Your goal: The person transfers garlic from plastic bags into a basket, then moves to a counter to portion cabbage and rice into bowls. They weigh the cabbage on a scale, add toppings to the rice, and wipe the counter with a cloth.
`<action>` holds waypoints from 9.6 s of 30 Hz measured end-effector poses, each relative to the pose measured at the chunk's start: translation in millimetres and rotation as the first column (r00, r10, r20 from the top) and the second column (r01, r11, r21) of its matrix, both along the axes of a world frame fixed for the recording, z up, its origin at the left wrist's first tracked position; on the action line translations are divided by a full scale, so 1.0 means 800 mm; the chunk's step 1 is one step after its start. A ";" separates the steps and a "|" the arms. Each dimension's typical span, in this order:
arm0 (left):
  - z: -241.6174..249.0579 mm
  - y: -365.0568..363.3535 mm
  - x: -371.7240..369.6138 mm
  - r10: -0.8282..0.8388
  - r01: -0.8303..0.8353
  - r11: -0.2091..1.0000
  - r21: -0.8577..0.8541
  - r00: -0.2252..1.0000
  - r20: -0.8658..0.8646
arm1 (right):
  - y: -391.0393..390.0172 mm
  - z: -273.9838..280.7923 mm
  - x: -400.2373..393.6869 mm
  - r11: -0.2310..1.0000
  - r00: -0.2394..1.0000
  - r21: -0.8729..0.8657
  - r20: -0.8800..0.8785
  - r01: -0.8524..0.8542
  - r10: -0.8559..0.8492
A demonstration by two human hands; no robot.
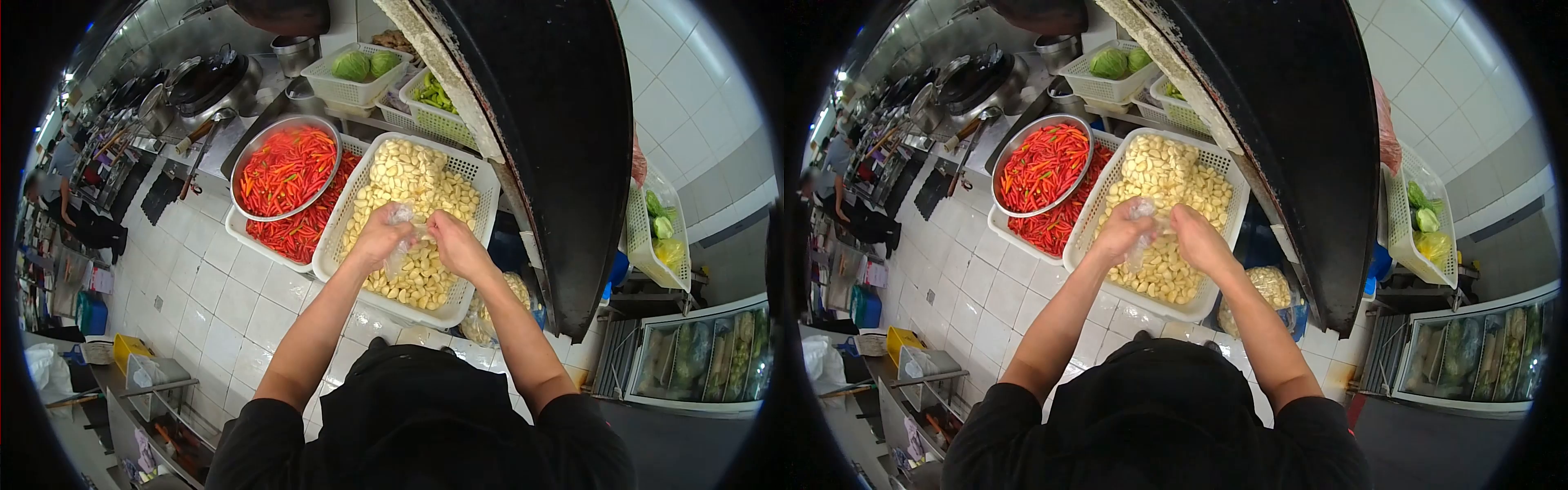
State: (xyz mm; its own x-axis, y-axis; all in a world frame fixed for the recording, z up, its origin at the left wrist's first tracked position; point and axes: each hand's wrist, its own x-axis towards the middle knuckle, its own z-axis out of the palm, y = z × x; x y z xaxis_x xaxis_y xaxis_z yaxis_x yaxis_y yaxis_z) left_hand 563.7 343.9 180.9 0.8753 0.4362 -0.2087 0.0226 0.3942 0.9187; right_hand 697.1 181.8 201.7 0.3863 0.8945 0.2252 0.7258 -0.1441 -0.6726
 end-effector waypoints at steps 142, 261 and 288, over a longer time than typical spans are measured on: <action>-0.292 -0.435 0.165 -0.052 0.146 0.743 -0.653 0.986 0.161 | -0.412 -0.085 0.175 0.874 0.360 0.009 -0.913 0.486 -0.191; 0.141 -0.001 0.022 0.228 -0.244 0.392 0.887 0.960 0.163 | -0.012 0.087 0.072 0.945 0.976 0.300 0.132 0.128 -0.174; 0.083 0.051 0.052 0.122 -0.049 0.556 0.830 0.992 -0.023 | 0.022 0.015 0.075 0.953 0.819 0.260 -0.573 0.158 0.020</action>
State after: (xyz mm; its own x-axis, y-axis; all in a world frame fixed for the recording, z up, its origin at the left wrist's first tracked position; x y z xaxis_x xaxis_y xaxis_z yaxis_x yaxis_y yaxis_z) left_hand 605.3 384.6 247.7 0.8234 0.5209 0.2251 0.1082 -0.5335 0.8388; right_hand 757.0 199.6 213.5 0.5822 0.7915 0.1859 0.2012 0.0812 -0.9762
